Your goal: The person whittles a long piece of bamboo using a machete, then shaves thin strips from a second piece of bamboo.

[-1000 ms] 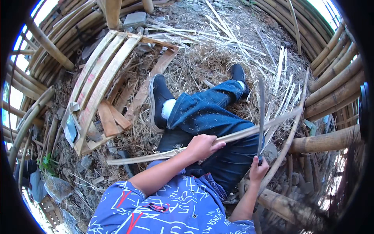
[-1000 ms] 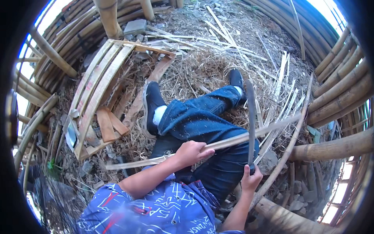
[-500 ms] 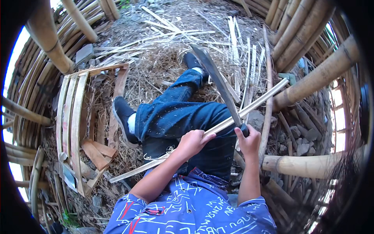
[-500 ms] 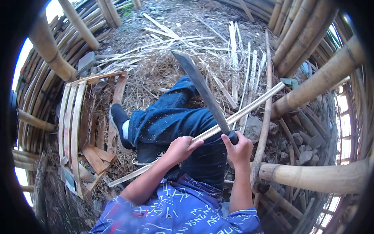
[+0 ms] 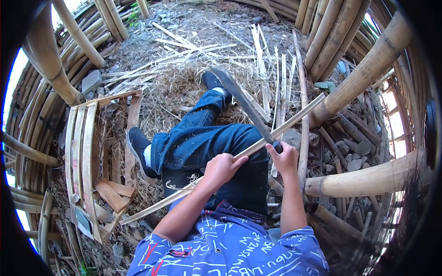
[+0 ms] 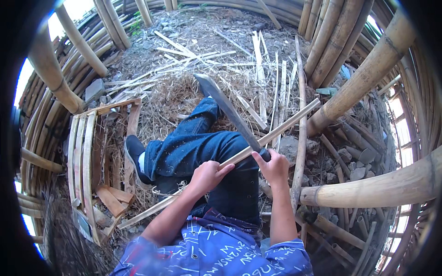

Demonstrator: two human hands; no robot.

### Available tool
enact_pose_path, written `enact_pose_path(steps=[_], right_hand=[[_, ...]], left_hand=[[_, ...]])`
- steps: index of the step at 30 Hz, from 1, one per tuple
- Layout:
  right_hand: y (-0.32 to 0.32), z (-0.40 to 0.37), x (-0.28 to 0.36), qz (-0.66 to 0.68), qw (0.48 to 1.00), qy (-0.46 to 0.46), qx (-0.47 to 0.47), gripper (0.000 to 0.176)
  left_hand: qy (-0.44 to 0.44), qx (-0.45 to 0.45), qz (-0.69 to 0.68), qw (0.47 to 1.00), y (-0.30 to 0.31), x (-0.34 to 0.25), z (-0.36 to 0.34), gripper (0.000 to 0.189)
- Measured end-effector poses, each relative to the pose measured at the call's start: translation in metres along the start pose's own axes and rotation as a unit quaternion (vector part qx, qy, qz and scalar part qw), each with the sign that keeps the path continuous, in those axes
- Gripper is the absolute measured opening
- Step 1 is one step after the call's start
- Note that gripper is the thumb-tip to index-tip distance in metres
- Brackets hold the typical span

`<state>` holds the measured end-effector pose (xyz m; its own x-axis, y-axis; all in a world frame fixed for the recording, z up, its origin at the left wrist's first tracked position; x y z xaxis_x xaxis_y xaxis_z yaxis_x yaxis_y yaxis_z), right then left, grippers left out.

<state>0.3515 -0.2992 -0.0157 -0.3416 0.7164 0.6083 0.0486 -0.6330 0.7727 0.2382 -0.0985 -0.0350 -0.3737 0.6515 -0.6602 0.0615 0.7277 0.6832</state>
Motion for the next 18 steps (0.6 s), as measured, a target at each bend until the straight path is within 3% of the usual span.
enact_pose_path(steps=[4, 6, 10, 18], right_hand=[[0.007, 0.001, 0.010, -0.004, 1.000, -0.002, -0.012, 0.065], [0.008, 0.003, 0.004, 0.010, 1.000, -0.001, -0.024, 0.066], [0.027, 0.019, 0.003, 0.039, 0.998, -0.008, -0.055, 0.068], [0.032, 0.022, 0.009, 0.045, 0.997, 0.023, -0.064, 0.064]], left_hand=[[0.004, -0.024, -0.050, 0.998, -0.005, 0.015, -0.001, 0.065], [-0.037, -0.089, -0.028, 0.995, 0.000, 0.009, -0.006, 0.062], [0.008, -0.048, -0.061, 0.997, 0.001, 0.008, -0.011, 0.062], [-0.004, -0.104, -0.017, 0.994, 0.008, 0.006, -0.018, 0.061]])
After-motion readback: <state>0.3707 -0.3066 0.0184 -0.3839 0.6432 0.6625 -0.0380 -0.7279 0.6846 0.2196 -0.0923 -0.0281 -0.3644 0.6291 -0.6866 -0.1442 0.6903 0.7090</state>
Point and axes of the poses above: each hand's wrist, its own z-axis towards the middle knuckle, its own y-axis out of the back of the hand, x = y × z, the point moved 5 cm from there along z, towards the middle knuckle, and after that the axes turned 5 degrees about z, right-handed, at the moved point
